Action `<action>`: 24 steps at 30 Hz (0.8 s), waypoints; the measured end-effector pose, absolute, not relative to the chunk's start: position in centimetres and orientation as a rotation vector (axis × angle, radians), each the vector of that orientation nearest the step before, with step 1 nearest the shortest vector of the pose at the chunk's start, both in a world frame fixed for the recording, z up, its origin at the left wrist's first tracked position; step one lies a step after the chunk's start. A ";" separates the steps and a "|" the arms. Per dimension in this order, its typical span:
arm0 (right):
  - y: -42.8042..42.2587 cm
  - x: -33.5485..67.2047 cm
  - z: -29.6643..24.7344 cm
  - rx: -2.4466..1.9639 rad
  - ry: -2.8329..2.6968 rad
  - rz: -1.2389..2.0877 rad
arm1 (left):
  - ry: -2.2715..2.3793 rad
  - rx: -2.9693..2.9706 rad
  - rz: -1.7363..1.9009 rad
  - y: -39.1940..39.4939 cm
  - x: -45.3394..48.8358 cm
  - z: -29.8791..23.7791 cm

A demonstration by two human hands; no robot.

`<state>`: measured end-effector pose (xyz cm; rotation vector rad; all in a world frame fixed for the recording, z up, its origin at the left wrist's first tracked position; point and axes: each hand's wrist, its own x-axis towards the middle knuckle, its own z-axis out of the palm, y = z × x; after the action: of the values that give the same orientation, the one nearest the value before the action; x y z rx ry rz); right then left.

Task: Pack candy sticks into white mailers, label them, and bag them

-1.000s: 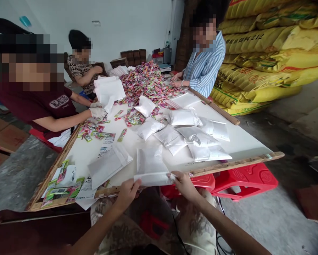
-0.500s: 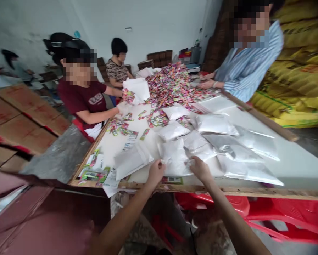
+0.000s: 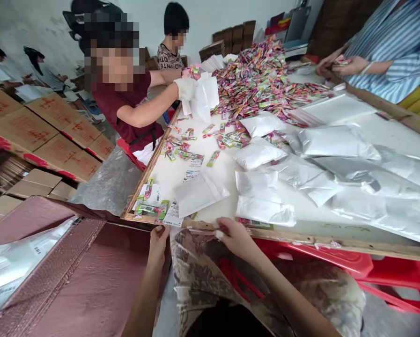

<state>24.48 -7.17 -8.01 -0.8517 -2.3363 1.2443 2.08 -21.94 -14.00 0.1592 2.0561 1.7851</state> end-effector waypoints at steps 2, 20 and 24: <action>-8.2 21.8 -8.6 -0.843 -2.328 1.320 | 1.943 0.223 1.740 -22.3 2.3 -13.9; -11.8 24.3 -5.1 -0.501 -1.334 2.304 | 1.208 0.588 1.378 -25.2 9.4 -7.8; -12.3 27.4 -5.6 -0.426 -1.358 2.321 | 0.979 0.442 1.514 -23.3 9.3 -8.1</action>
<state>27.38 -12.34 -5.65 -0.4261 -1.3585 2.3208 9.32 -23.26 -8.06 0.4419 0.9791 1.5138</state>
